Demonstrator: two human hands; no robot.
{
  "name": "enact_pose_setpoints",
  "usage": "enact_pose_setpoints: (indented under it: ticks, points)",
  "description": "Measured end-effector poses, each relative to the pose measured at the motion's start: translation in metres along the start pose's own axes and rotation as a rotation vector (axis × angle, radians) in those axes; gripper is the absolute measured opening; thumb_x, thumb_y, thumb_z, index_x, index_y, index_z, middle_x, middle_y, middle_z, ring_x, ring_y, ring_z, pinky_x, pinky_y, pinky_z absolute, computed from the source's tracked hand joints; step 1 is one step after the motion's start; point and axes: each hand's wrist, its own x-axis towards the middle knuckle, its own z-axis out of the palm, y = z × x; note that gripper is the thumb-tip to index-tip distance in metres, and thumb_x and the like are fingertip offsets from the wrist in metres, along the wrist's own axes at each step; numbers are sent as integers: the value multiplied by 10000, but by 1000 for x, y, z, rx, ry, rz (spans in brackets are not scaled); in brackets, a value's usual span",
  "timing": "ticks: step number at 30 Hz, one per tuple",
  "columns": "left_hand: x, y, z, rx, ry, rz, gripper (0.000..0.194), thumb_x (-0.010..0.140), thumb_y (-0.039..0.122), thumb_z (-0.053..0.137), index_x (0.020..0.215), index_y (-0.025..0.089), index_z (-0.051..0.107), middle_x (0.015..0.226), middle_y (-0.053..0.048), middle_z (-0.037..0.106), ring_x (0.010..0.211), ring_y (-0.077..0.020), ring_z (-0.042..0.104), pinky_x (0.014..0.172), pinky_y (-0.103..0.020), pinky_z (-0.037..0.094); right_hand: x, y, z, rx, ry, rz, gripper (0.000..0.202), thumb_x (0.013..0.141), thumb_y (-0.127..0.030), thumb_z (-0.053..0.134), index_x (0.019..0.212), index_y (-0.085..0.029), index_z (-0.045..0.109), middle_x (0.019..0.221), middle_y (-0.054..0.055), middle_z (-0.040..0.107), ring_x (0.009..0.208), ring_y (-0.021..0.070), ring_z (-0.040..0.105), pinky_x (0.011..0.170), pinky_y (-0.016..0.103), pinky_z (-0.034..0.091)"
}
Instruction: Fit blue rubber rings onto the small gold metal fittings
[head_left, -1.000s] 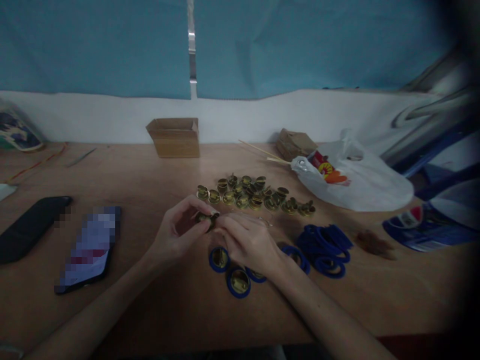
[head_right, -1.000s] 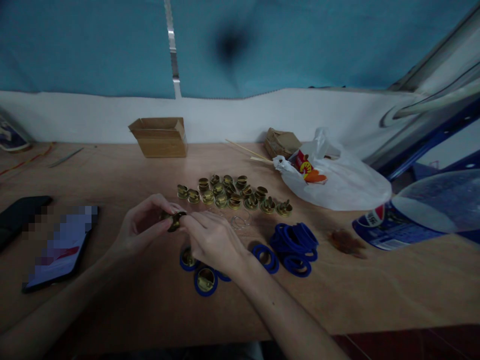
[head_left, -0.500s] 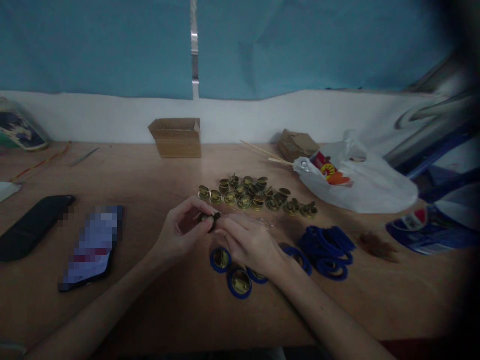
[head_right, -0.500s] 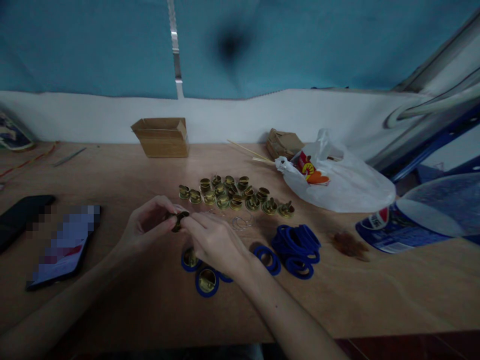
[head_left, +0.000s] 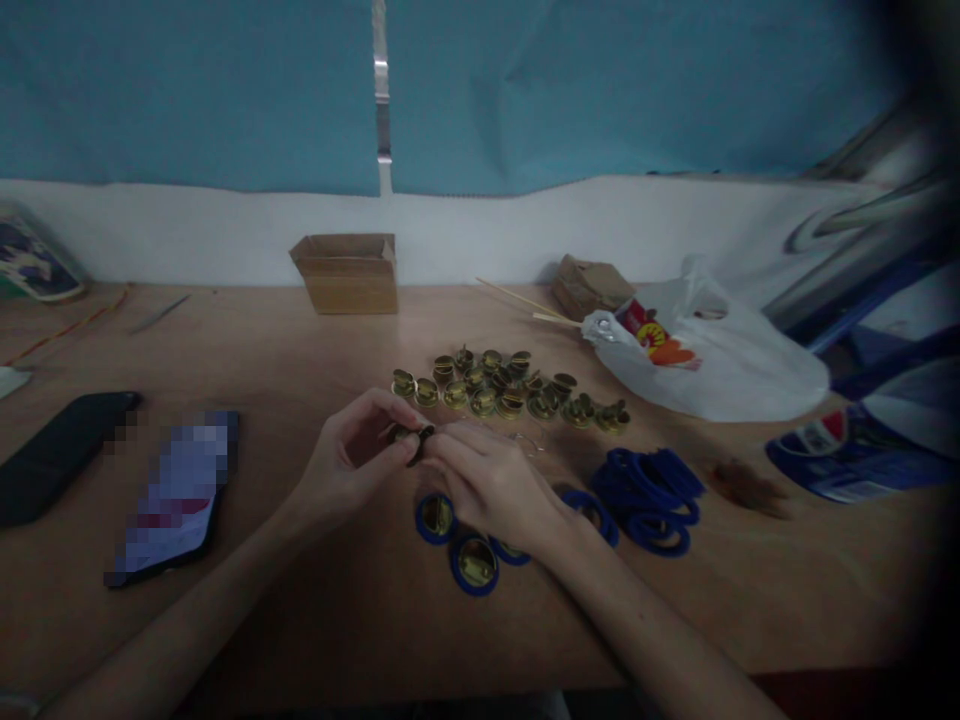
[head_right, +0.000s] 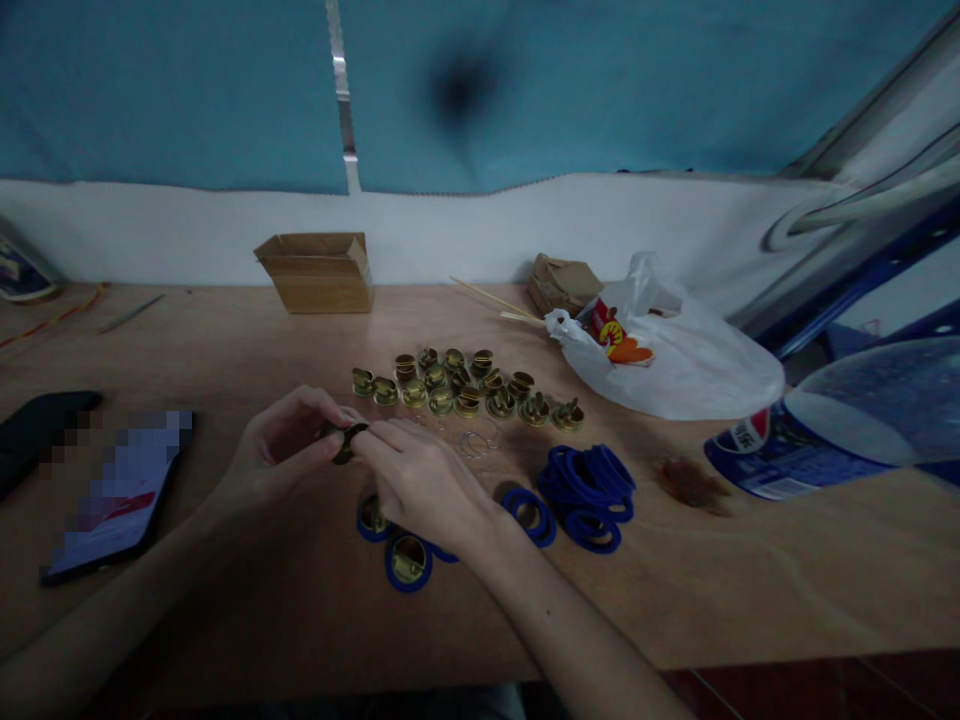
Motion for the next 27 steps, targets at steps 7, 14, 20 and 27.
enact_pose_setpoints:
  ticks: [7, 14, 20, 27]
  points:
    - [1, 2, -2, 31, 30, -32, 89, 827, 193, 643, 903, 174, 601, 909, -44, 627, 873, -155, 588, 770, -252, 472, 1, 0, 1, 80, 37, 49, 110, 911, -123, 465, 913, -187, 554, 855, 38, 613, 793, 148, 581, 703, 253, 467]
    - [2, 1, -1, 37, 71, -42, 92, 851, 210, 622, 940, 188, 624, 952, -41, 637, 881, -143, 596, 759, -231, 473, 6, -3, 2, 405, 192, 296, 164, 866, -223, 604, 974, -214, 481, 736, -33, 573, 629, 99, 562, 568, 203, 455]
    - [2, 2, 0, 13, 54, -58, 89, 854, 217, 622, 938, 186, 619, 958, -42, 638, 881, -141, 596, 753, -231, 477, 9, -3, -1, 413, 188, 390, 83, 848, -195, 559, 788, -199, 502, 679, -34, 540, 592, 87, 516, 532, 200, 411]
    - [0, 6, 6, 17, 26, -71, 85, 849, 224, 627, 920, 176, 625, 894, -38, 644, 814, -128, 599, 702, -221, 483, 9, -6, -2, 421, 161, 455, 101, 778, -164, 566, 741, -202, 480, 593, -61, 505, 520, 80, 474, 482, 195, 363]
